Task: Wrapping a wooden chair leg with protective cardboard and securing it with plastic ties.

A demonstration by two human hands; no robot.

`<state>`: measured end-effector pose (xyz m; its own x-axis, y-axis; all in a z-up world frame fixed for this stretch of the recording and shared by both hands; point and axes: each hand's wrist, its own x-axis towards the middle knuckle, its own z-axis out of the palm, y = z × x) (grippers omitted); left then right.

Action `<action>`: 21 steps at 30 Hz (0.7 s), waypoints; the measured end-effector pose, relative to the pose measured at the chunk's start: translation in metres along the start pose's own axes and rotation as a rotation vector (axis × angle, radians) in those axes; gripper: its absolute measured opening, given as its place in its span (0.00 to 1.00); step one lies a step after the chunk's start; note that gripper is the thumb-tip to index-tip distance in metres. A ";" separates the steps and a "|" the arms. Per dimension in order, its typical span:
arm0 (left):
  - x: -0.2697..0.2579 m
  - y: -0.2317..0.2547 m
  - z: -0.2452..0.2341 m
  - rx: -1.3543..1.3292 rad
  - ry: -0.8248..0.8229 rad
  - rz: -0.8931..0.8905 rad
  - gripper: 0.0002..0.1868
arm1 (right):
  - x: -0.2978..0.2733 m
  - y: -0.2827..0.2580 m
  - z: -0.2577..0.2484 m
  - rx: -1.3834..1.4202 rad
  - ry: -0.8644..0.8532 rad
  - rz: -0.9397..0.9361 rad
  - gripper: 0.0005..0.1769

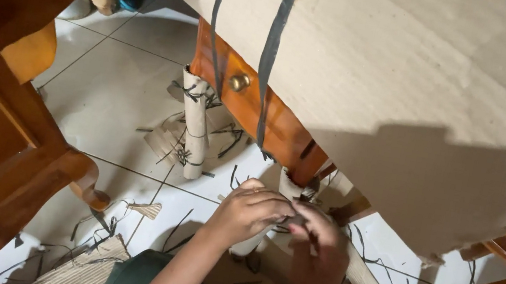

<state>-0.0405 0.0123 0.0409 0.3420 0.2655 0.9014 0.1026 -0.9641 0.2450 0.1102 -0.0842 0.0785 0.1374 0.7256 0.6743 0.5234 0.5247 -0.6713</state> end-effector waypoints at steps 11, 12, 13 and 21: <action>0.001 0.002 0.002 -0.142 -0.014 -0.068 0.05 | 0.006 0.032 0.002 -0.313 0.081 -0.373 0.04; -0.001 0.002 0.002 -0.141 -0.015 -0.071 0.05 | 0.005 0.034 0.002 -0.311 0.079 -0.372 0.04; -0.002 0.002 0.003 -0.153 -0.009 -0.044 0.07 | 0.004 0.035 0.002 -0.336 0.064 -0.295 0.05; 0.008 0.012 0.010 -0.219 0.090 -0.104 0.12 | -0.008 0.065 0.004 -0.358 0.113 -0.314 0.06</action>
<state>-0.0277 0.0033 0.0474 0.2546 0.3711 0.8930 -0.0749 -0.9131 0.4009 0.1402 -0.0537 0.0284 0.0065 0.4935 0.8697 0.8079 0.5099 -0.2953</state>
